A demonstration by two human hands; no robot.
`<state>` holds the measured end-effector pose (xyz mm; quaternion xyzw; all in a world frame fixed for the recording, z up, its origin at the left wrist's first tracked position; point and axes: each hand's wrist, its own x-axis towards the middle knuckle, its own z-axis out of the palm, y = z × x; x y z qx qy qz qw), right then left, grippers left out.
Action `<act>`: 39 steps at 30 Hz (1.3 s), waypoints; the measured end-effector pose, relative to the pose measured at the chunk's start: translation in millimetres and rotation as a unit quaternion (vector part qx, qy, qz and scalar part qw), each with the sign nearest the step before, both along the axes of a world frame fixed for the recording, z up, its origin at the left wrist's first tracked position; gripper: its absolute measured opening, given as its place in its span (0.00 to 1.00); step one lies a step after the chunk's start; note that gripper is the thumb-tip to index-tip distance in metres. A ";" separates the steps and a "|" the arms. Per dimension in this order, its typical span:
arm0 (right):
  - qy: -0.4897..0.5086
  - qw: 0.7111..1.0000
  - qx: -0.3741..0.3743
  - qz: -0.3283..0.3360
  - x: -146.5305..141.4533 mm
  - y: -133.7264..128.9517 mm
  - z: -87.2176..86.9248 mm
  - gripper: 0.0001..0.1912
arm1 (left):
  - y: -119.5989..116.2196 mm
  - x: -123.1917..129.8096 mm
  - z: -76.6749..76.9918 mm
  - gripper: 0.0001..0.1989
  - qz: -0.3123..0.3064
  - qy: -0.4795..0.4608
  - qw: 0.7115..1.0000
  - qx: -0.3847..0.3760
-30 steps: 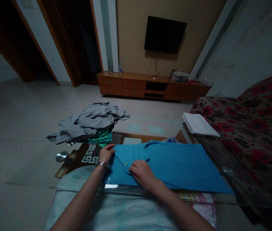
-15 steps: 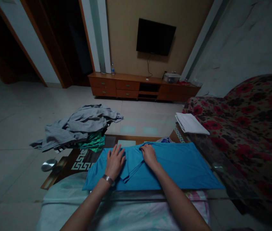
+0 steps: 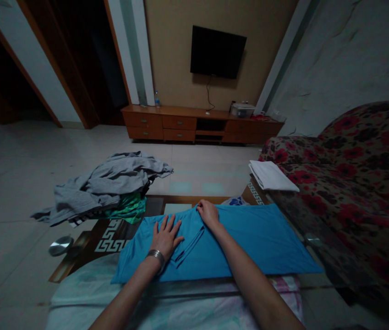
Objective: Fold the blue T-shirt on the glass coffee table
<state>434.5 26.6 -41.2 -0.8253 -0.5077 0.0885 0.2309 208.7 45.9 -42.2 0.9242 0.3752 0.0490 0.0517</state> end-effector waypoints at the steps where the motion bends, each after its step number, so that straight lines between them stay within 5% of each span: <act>1: 0.007 1.000 0.002 -0.001 2.8 1.6 0.3 0.09 | 0.2 -0.7 0.6 0.26 -0.002 0.002 1.000 -0.001; 6: 0.036 0.999 0.013 0.030 12.6 -2.5 10.2 0.11 | -3.2 -1.4 5.5 0.26 -0.002 -0.006 1.000 -0.013; 10: 0.020 0.997 0.050 0.063 -8.6 -18.3 16.1 0.14 | -8.1 2.6 8.4 0.27 -0.006 -0.019 1.000 -0.011; 14: -0.038 0.984 0.064 0.159 -41.8 -27.5 7.7 0.19 | -8.9 6.1 8.6 0.28 0.024 -0.004 1.000 0.004; 17: -0.075 0.982 0.039 0.167 -50.0 -26.4 -3.6 0.25 | -6.3 2.1 5.7 0.30 0.075 0.033 0.996 0.028; 24: -0.086 0.986 0.022 0.139 -27.0 -24.5 -21.5 0.26 | -2.3 -16.0 1.3 0.33 0.152 0.070 0.984 0.067; 30: -0.041 0.990 0.044 0.125 -4.1 -27.5 -13.4 0.27 | -2.7 -17.2 8.0 0.33 0.161 0.096 0.979 0.074; 33: -0.021 0.991 0.079 0.107 9.5 -40.7 -6.7 0.27 | -6.0 -11.6 11.3 0.31 0.140 0.094 0.982 0.090; 39: -0.058 0.993 0.092 0.055 56.5 -102.6 -15.6 0.25 | -22.2 13.6 15.8 0.27 -0.012 0.073 0.992 0.100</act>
